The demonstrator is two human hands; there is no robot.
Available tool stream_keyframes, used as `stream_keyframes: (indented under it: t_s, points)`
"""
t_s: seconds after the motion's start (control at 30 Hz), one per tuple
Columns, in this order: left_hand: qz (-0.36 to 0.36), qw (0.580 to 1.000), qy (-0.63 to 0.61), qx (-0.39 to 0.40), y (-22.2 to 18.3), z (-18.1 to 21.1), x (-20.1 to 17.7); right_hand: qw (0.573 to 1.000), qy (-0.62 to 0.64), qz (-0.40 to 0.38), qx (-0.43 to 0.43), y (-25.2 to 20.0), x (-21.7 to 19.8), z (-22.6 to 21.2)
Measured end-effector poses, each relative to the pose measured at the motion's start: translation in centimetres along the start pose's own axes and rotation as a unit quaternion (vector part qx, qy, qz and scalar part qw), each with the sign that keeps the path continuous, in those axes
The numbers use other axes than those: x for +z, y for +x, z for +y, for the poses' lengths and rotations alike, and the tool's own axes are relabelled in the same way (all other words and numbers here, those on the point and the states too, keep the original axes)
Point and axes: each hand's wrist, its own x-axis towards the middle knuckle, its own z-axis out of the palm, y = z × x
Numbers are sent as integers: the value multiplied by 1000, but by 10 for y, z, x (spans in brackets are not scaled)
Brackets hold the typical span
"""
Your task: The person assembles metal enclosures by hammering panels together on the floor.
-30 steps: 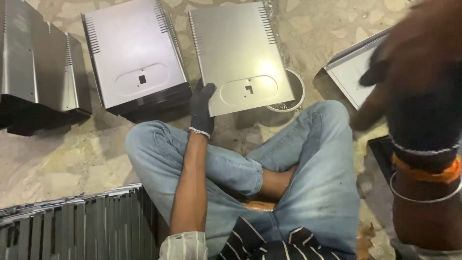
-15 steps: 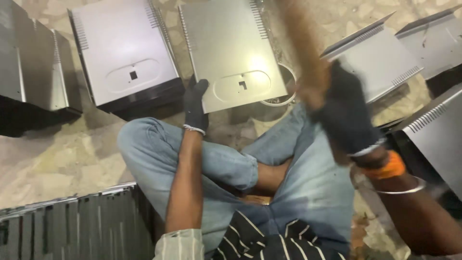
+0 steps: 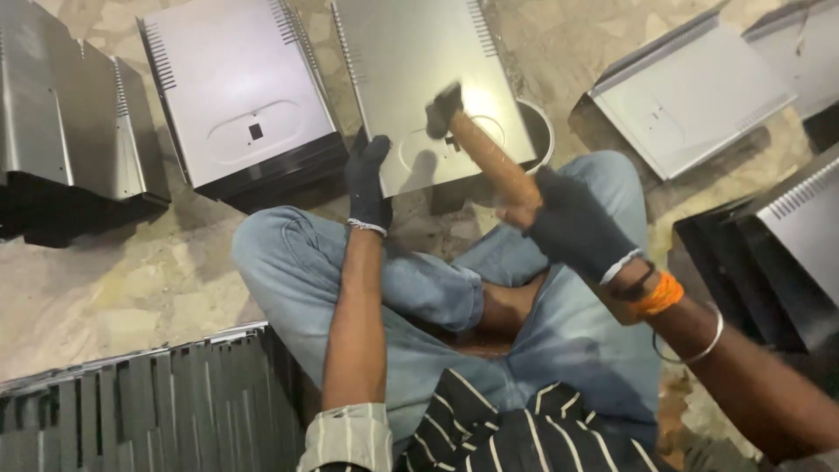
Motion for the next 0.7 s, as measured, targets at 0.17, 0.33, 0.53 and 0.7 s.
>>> stream_keyframes:
  t_s: [0.17,0.33,0.53,0.7]
  points:
    - [2,1000,-11,3,7,-9,-1,993,41,58,-98,4,-2,10]
    - [2,1000,-15,0,8,-16,-5,997,-2,22,-70,3,2,25]
    - [29,1000,6,-8,9,-12,3,993,70,85,-42,5,-67,-23]
    - [32,999,-12,-5,15,-25,-11,917,128,179,-332,29,-60,13]
